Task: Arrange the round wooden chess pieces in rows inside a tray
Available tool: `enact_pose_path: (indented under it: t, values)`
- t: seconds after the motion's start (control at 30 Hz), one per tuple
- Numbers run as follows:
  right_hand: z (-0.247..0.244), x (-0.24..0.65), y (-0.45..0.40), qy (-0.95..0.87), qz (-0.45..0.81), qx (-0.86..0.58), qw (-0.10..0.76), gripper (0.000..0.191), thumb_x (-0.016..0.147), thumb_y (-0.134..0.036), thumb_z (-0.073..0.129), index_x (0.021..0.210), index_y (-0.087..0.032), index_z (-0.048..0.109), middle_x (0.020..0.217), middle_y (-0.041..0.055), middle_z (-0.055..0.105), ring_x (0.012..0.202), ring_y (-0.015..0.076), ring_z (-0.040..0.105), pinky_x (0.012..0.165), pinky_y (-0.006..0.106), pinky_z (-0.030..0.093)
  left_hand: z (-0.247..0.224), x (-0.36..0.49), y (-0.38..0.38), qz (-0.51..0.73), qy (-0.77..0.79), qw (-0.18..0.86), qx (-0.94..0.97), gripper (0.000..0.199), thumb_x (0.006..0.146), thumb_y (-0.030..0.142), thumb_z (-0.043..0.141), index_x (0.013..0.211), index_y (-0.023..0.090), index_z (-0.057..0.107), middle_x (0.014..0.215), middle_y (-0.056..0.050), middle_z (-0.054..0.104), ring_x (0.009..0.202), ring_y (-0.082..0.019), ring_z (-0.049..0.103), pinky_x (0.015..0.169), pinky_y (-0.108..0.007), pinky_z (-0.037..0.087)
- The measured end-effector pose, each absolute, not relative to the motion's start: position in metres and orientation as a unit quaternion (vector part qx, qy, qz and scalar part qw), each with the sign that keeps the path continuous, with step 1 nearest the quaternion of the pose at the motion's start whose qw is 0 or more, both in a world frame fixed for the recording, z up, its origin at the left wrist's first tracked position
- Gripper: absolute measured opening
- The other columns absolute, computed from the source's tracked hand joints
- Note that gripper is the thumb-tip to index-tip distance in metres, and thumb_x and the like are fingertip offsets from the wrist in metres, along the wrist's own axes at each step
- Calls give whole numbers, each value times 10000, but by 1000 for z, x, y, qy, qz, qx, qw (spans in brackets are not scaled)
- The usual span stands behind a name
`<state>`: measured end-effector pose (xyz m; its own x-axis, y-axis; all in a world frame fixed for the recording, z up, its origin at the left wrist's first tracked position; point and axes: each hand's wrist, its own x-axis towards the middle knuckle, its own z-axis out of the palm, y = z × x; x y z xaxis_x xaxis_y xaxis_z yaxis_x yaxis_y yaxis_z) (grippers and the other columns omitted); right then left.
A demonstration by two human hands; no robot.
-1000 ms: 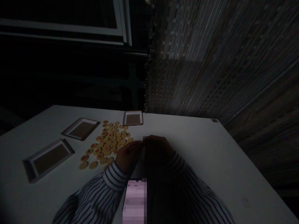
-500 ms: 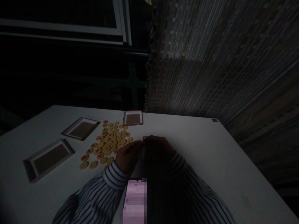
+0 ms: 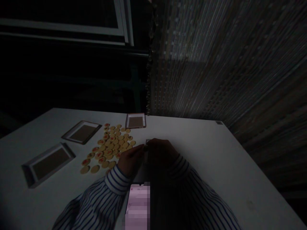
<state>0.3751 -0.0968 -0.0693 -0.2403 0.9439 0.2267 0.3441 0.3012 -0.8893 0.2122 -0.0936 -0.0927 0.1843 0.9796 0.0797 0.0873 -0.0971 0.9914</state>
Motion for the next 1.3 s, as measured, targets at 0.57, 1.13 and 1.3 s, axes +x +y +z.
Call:
enact_pose_path:
  t: [0.57, 1.13, 1.3]
  values:
    - [-67, 376, -95, -724, 347, -439, 403, 197, 721, -268, 552, 891, -176, 588, 856, 51, 646, 802, 152, 604, 729, 290, 489, -95, 212, -93, 481, 463, 499, 552, 239, 659, 308, 593, 829, 150, 652, 818, -56, 683, 781, -166, 621, 735, -270, 502]
    - [-48, 363, -101, -831, 75, -507, 215, 246, 804, -339, 429, 846, -193, 623, 746, 46, 643, 670, 139, 574, 592, 238, 416, -91, 210, -91, 467, 472, 536, 522, 245, 652, 302, 587, 830, 152, 661, 832, -50, 685, 818, -175, 617, 777, -280, 488]
    - [-45, 364, -100, -856, 47, -490, 160, 265, 817, -354, 404, 830, -195, 616, 756, 57, 635, 687, 155, 560, 600, 253, 387, -93, 210, -91, 461, 473, 527, 536, 237, 665, 309, 571, 831, 166, 660, 833, -43, 685, 816, -173, 618, 771, -276, 493]
